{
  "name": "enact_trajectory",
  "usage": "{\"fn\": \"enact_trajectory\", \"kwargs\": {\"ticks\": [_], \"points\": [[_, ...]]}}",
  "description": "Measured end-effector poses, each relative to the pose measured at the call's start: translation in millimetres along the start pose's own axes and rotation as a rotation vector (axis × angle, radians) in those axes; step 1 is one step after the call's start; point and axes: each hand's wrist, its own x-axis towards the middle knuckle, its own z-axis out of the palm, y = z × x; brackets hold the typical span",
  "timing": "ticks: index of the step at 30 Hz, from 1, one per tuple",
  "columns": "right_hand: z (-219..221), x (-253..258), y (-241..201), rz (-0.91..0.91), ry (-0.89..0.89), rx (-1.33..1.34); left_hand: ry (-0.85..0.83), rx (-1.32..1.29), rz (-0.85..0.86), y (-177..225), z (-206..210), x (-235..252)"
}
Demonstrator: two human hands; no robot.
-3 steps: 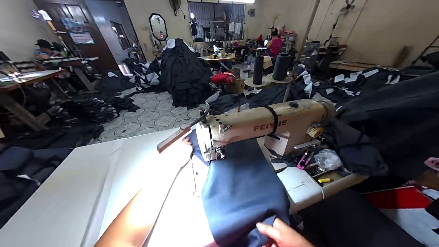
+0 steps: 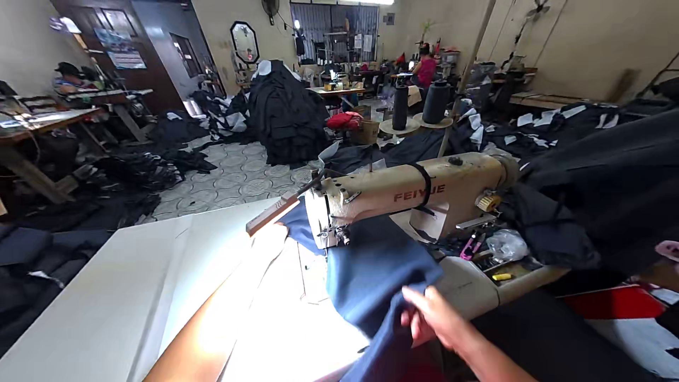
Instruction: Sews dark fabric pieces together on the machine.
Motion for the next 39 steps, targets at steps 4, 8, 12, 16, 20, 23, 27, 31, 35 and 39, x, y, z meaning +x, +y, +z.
{"fn": "enact_trajectory", "kwargs": {"ticks": [4, 8, 12, 16, 20, 23, 27, 31, 35, 39], "points": [[-6, 55, -46, 0.025, 0.050, -0.841, 0.163, 0.036, -0.239, -5, 23, -21], [18, 102, -60, -0.029, -0.011, -1.122, 0.127, -0.014, -0.322, -21, 37, -18], [23, 142, -95, 0.038, 0.160, -1.200, -0.049, -0.169, -0.460, -26, 2, -33], [36, 168, -110, 0.274, -0.042, -1.155, -0.034, -0.212, -0.542, -36, -8, -45], [47, 173, -115, 0.083, 0.117, -1.082, -0.081, -0.197, -0.633, -28, -21, -47], [38, 151, -128, -0.063, 0.188, -0.940, -0.106, -0.193, -0.728, -28, -24, -44], [55, 170, -121, -0.269, 0.234, -1.014, -0.104, -0.192, -0.804, -38, -24, -41], [96, 139, -140, 0.061, 0.149, -1.015, -0.016, -0.243, -0.875, -47, -28, -43], [91, 147, -81, -0.284, -0.015, -0.686, -0.015, -0.251, -0.903, -51, -35, -53], [94, 143, -77, -0.299, 0.009, -0.455, -0.142, -0.107, -0.802, -45, -30, -73]]}}
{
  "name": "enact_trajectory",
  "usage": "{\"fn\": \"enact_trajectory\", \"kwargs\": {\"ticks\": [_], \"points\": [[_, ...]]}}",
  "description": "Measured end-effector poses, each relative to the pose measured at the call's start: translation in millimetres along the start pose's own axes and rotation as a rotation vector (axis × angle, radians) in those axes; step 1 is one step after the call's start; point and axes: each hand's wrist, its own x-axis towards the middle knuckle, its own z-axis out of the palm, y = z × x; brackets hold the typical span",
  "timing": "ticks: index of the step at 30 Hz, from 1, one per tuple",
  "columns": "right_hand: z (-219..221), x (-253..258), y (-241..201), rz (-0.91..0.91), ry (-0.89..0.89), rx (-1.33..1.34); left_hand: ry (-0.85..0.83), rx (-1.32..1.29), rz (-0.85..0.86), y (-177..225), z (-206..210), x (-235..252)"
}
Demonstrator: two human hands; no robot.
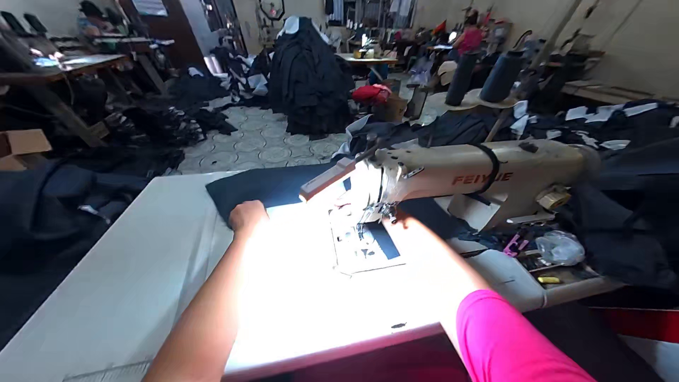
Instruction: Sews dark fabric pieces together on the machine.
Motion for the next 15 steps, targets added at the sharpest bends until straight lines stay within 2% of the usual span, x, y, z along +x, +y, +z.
{"fn": "enact_trajectory", "kwargs": {"ticks": [1, 3, 5, 7, 9, 10, 11, 12, 15], "points": [[-4, -4, -9, 0.068, 0.028, 0.001, -0.016, 0.063, 0.040, -4, 3, -9], [-15, 6, -13, 0.120, 0.003, -0.169, -0.041, 0.187, 0.123, -12, 4, -38], [-32, 15, -31, 0.221, -0.185, -0.394, -0.099, 0.259, 0.188, -17, 0, -78], [-40, 32, -15, 0.234, -0.353, -0.285, -0.200, 0.295, 0.261, -20, -8, -129], [-46, 55, 29, 0.165, -0.633, 0.113, -0.329, 0.310, 0.327, -19, -18, -181], [-47, 56, 40, 0.127, -0.689, 0.242, -0.369, 0.320, 0.371, -19, -21, -206], [-47, 53, 44, 0.091, -0.659, 0.282, -0.362, 0.323, 0.425, -21, -21, -227], [-47, 46, 43, 0.048, -0.536, 0.239, -0.305, 0.307, 0.484, -26, -18, -245], [-51, 18, 21, -0.044, 0.075, -0.276, 0.178, 0.004, 0.774, -59, 12, -257]]}}
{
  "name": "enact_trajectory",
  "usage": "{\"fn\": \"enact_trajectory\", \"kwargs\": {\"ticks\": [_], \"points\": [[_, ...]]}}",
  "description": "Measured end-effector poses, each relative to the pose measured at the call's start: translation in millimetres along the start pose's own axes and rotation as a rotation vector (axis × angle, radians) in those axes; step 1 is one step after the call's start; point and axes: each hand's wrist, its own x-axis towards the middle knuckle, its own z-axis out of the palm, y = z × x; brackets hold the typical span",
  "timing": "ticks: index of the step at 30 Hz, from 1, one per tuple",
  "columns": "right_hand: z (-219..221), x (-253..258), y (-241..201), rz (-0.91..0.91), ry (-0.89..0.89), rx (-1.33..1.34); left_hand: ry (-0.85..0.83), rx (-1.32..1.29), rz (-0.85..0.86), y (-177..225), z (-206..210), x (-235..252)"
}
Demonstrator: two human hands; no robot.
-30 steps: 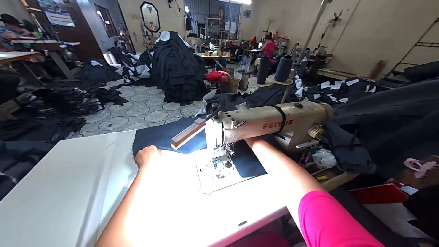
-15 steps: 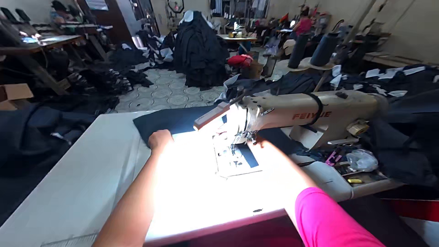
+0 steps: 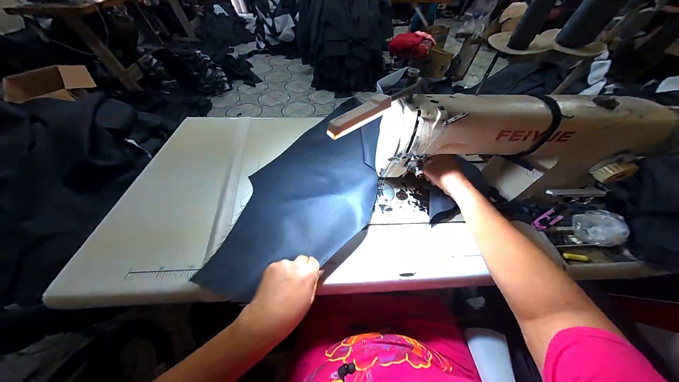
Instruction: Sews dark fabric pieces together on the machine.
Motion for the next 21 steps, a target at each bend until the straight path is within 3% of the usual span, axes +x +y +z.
{"fn": "enact_trajectory", "kwargs": {"ticks": [1, 3, 5, 7, 10, 13, 15, 18, 21], "points": [[-6, -5, 3, 0.011, 0.077, -0.121, 0.052, -0.078, 0.033, -9, 5, -3], [-11, -13, 17, 0.081, 0.066, -0.306, -0.108, -0.226, -0.029, -24, 7, -6], [-7, -17, 26, 0.196, -0.077, -0.416, -0.223, -0.270, -0.110, -33, 15, -11], [-2, -10, 25, 0.257, -0.184, -0.439, -0.143, -0.228, -0.177, -33, 22, -19], [6, 9, 3, 0.191, -0.211, -0.461, -0.075, -0.173, -0.246, -27, 18, -36], [-1, 4, -53, 0.138, -0.319, -0.524, 0.009, -0.138, -0.140, -31, 12, -50], [-11, -4, -68, 0.165, -0.377, -0.491, -0.079, -0.169, -0.082, -37, 16, -47], [1, 2, -52, 0.138, -0.337, -0.507, -0.275, -0.213, -0.105, -53, 20, -10], [22, 15, -32, 0.107, -0.423, -0.521, -0.389, -0.237, -0.221, -80, 21, 66]]}}
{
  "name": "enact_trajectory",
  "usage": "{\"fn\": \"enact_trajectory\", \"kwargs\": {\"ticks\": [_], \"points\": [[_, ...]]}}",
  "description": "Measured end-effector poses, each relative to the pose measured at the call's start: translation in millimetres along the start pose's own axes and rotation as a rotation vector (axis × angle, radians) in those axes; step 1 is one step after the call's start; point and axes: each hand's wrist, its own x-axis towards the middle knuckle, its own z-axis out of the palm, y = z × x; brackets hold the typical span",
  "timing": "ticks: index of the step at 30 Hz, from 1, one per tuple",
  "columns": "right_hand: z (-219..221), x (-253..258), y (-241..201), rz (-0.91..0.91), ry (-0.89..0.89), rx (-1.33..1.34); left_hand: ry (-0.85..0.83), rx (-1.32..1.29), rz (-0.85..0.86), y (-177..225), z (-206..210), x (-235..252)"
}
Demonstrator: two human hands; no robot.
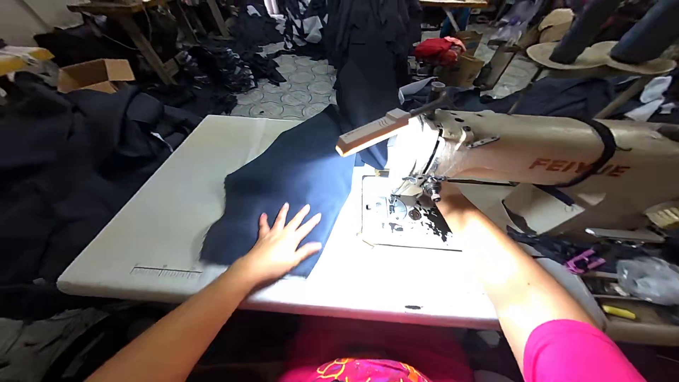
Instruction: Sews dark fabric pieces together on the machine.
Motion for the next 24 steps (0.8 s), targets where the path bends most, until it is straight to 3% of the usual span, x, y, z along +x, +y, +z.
{"fn": "enact_trajectory", "kwargs": {"ticks": [6, 10, 12, 15, 20, 24], "points": [[40, 28, 36, -0.150, 0.232, 0.001, 0.198, -0.018, -0.114, -49, -42, 180], [57, -32, 60, -0.196, 0.190, -0.047, 0.218, -0.025, -0.132, -46, -51, 203], [70, -68, 70, -0.230, 0.184, -0.044, 0.183, 0.005, -0.066, -34, -39, 180], [98, -106, 74, -0.391, 0.288, 0.030, 0.157, 0.032, -0.004, -4, -10, 100], [115, -117, 29, -0.682, 0.395, 0.066, 0.142, -0.019, -0.005, 48, 37, -46], [109, -97, -18, -0.970, 0.390, 0.090, 0.455, 0.030, 0.244, 57, 69, -84]]}}
